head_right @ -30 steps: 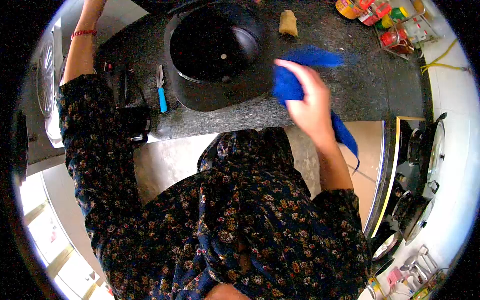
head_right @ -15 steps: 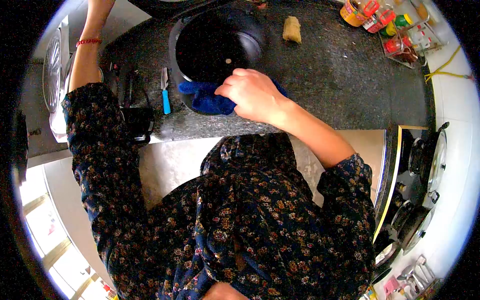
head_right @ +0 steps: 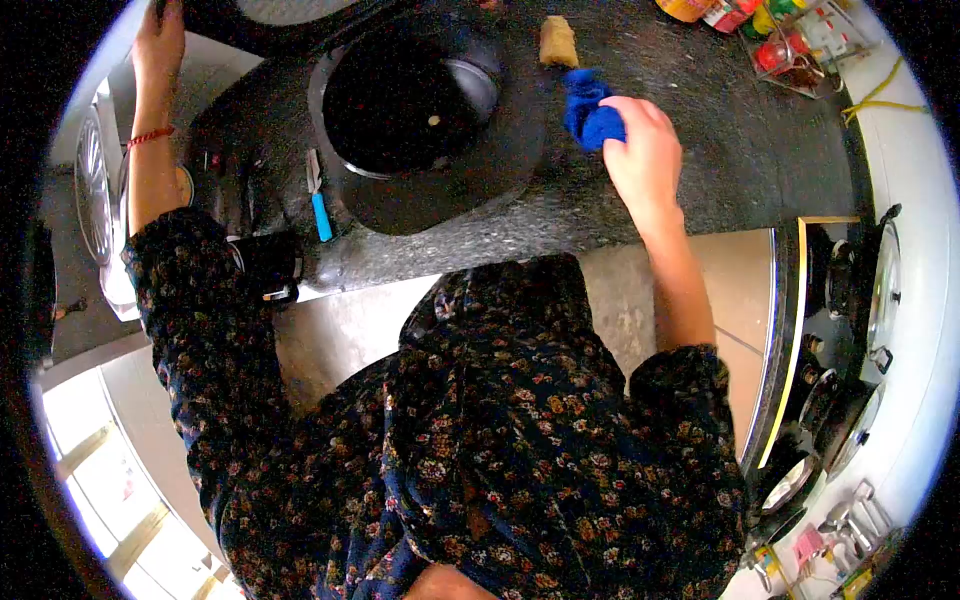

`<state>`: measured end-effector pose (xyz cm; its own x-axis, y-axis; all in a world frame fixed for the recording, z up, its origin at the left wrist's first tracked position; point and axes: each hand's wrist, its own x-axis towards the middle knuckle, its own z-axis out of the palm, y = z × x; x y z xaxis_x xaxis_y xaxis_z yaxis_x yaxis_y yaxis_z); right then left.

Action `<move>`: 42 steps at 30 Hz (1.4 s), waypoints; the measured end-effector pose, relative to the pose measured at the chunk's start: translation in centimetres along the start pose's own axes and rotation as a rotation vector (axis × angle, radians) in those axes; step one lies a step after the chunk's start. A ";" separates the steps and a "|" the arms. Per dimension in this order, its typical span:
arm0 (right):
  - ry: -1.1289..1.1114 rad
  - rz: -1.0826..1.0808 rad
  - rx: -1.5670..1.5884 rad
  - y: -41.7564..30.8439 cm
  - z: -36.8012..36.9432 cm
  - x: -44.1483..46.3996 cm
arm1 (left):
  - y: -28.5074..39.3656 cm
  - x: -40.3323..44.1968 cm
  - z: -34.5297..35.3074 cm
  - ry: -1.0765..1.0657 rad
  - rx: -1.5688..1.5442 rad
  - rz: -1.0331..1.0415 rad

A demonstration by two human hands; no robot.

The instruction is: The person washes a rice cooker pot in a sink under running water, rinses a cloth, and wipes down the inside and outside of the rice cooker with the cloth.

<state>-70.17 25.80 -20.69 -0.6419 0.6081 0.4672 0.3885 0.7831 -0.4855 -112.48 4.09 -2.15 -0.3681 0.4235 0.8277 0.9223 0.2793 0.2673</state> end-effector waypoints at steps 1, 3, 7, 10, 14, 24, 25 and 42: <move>0.091 0.105 0.137 -0.2 -0.5 -0.4 | 0.4 -0.2 -0.1 0.003 -0.015 -0.042; 0.133 0.025 0.160 -2.5 -0.4 -0.8 | 0.1 -0.7 -0.4 -0.018 0.030 -0.120; -0.081 -0.305 -0.004 -6.8 3.7 -4.4 | -0.9 -0.8 -0.5 0.022 0.163 -0.081; -0.039 -0.297 0.063 -9.0 5.2 -7.0 | 0.5 -1.2 -1.0 -0.033 0.121 -0.167; -0.058 -0.391 0.228 -10.7 5.9 -9.8 | 0.5 -1.6 -1.0 -0.031 0.144 -0.055; -0.336 0.303 1.014 -7.1 5.1 -12.2 | 6.1 -10.2 -3.6 0.035 -0.126 -0.112; -0.255 0.498 1.147 -5.1 4.2 -12.0 | 7.1 -11.9 -4.1 0.004 -0.104 -0.089; 0.042 0.582 1.840 0.6 -6.8 -2.3 | 15.7 -28.1 -6.0 -0.627 0.015 -0.139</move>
<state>-63.98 25.80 -17.03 -0.6855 0.7280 -0.0132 -0.5691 -0.5470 -0.6139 -86.99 -8.54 -18.24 -0.4872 0.8046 0.3393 0.8611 0.3779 0.3403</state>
